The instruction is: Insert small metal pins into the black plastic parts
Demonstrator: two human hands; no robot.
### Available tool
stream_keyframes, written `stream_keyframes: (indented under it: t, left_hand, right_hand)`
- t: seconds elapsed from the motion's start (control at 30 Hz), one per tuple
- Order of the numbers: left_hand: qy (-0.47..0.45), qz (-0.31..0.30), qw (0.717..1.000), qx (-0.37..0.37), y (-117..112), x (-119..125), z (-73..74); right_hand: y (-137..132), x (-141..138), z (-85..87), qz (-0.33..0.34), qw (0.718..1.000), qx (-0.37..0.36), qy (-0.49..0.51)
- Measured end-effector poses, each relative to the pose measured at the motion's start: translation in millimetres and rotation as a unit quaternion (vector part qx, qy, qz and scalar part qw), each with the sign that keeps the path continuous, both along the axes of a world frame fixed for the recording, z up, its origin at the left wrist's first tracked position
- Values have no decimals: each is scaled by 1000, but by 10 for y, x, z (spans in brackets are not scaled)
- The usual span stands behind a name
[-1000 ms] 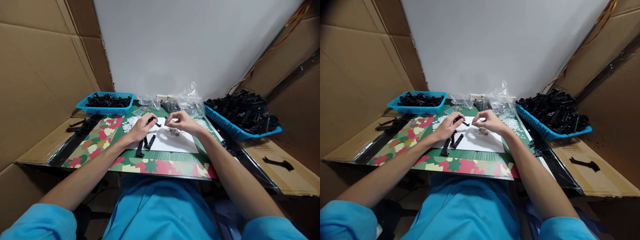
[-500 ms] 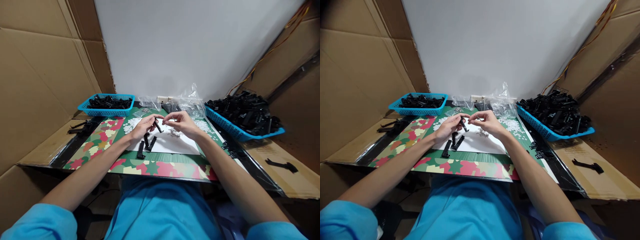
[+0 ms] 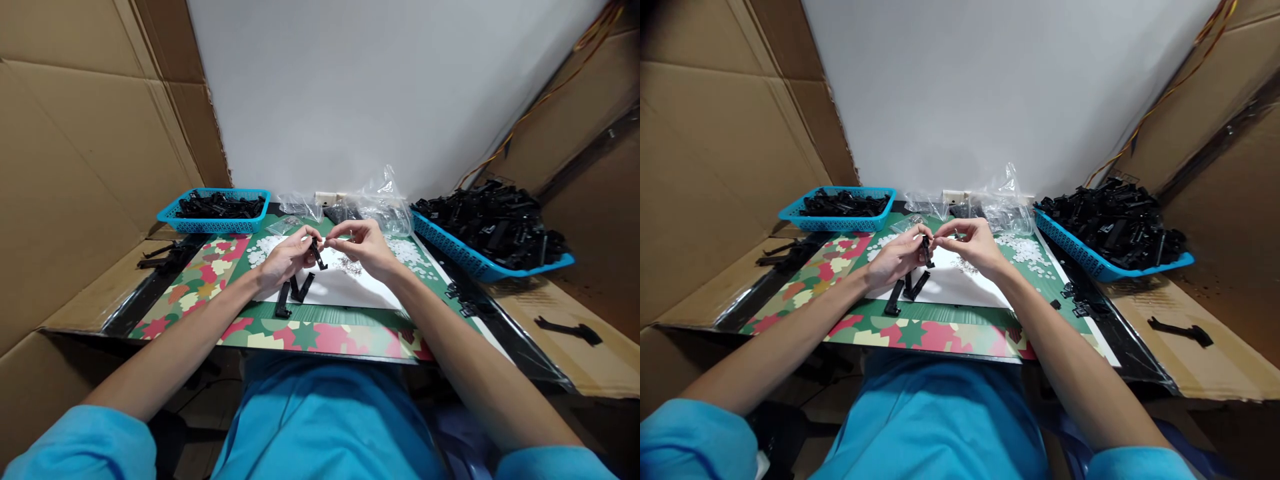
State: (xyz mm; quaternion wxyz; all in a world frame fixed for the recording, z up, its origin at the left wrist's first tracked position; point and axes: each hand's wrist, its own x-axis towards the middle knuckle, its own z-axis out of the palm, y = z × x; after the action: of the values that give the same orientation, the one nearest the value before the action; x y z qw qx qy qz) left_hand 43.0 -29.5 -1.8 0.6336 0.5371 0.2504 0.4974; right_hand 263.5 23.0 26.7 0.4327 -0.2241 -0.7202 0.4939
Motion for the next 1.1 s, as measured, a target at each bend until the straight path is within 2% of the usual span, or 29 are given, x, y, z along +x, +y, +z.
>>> stream_keyframes:
  t: [0.27, 0.47, 0.63, 0.83, 1.1]
  left_hand:
    - [22, 7, 1000, 0, 6, -12, -12]
    - [14, 4, 1000, 7, 34, 8, -44]
    - [9, -3, 1000, 29, 56, 27, -54]
    - [16, 7, 1000, 13, 29, 37, -38]
    - [25, 10, 1000, 5, 28, 37, -61]
  right_hand:
    - [-30, -18, 2, -14, 1000, 9, -13]
    - [-50, -63, -12, -15, 997, 71, 7]
    - [-36, -114, -80, -52, 993, 102, 14]
    - [-46, -170, -153, -93, 986, 141, 0]
    - [-116, -198, -118, -128, 978, 161, -20]
